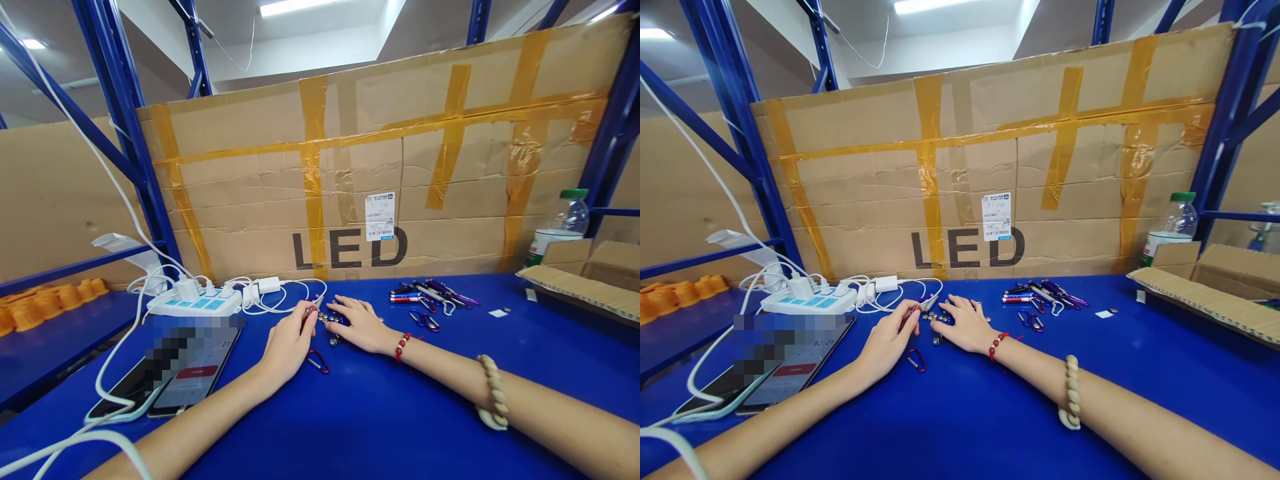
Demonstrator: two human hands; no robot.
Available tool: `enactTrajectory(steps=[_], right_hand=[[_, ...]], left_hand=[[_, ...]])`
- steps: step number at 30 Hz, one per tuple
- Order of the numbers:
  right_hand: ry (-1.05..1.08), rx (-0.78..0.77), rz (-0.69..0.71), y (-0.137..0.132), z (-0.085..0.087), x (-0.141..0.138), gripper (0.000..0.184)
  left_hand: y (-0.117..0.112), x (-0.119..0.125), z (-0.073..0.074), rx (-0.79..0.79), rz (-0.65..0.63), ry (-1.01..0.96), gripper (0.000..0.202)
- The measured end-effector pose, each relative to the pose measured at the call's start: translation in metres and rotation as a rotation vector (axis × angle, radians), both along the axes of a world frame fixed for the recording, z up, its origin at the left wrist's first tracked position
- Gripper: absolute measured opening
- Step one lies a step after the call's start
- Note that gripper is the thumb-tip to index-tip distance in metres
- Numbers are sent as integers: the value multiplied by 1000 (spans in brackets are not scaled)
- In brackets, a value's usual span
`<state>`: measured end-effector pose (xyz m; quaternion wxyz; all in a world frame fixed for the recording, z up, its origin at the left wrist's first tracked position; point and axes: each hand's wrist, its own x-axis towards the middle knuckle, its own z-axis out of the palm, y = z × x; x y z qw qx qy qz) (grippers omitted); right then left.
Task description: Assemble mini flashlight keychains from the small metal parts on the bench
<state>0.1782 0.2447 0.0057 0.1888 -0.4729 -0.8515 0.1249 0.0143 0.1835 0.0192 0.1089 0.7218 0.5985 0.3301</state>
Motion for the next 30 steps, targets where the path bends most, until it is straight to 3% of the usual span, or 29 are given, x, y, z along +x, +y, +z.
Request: enactTrajectory(steps=[30], right_hand=[[40, 136, 9, -6, -5, -1, 52]], left_hand=[[-2, 1, 2, -12, -21, 13, 29]])
